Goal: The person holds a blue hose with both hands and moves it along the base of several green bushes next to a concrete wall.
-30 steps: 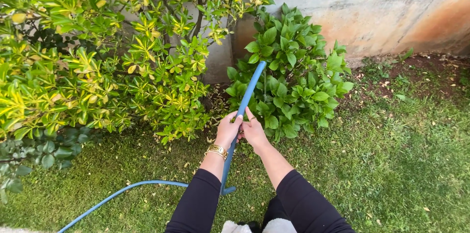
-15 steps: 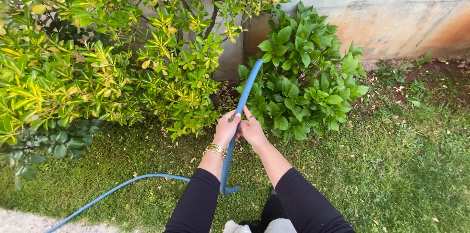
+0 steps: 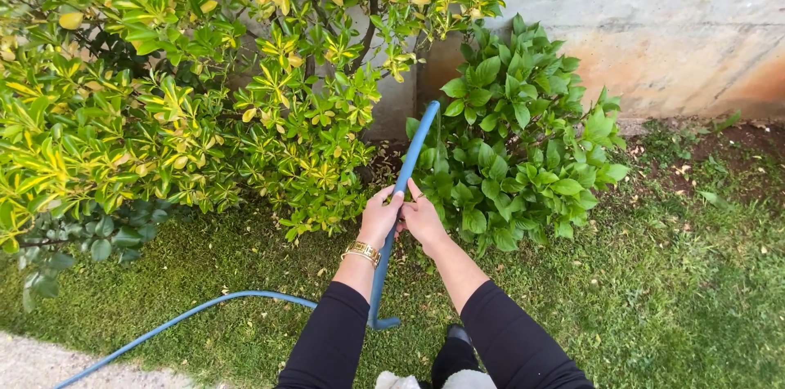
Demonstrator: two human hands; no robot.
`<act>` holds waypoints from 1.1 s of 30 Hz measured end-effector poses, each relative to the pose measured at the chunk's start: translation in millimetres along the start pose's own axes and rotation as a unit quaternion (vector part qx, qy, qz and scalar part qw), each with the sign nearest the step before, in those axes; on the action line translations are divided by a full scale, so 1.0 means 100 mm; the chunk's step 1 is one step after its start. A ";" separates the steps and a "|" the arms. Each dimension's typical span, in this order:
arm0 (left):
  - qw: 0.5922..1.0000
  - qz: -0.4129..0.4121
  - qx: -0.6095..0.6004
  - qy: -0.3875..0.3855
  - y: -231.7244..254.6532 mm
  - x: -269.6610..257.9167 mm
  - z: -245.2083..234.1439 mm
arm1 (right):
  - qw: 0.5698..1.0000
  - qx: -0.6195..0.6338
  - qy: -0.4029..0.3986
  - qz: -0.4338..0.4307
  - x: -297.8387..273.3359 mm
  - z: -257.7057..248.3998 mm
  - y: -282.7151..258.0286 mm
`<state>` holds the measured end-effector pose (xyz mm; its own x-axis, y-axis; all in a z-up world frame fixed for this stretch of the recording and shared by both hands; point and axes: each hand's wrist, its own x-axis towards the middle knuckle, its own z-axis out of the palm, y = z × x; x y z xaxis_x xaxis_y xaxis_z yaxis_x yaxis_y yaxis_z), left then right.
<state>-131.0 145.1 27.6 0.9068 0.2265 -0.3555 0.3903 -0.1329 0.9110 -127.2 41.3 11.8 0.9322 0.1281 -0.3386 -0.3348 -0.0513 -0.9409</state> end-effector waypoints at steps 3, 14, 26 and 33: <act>1.000 -0.004 0.002 0.007 0.05 0.05 0.04 | 1.000 0.003 -0.008 0.005 0.06 -0.02 -0.06; 1.000 -0.008 -0.004 0.024 0.16 0.30 0.13 | 0.999 0.011 -0.033 0.007 0.45 -0.11 -0.08; 0.998 -0.014 -0.016 0.058 0.24 0.53 0.14 | 0.998 -0.029 -0.054 0.007 0.70 -0.14 -0.24; 0.996 -0.030 -0.008 0.083 0.20 0.59 0.08 | 0.997 -0.020 -0.072 0.010 0.74 -0.04 -0.29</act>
<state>-68.2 148.5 23.2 0.8424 0.3895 -0.3723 0.4399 -0.0983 0.8926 -48.1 47.9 13.8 0.8946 0.2677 -0.3579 -0.3452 -0.0947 -0.9337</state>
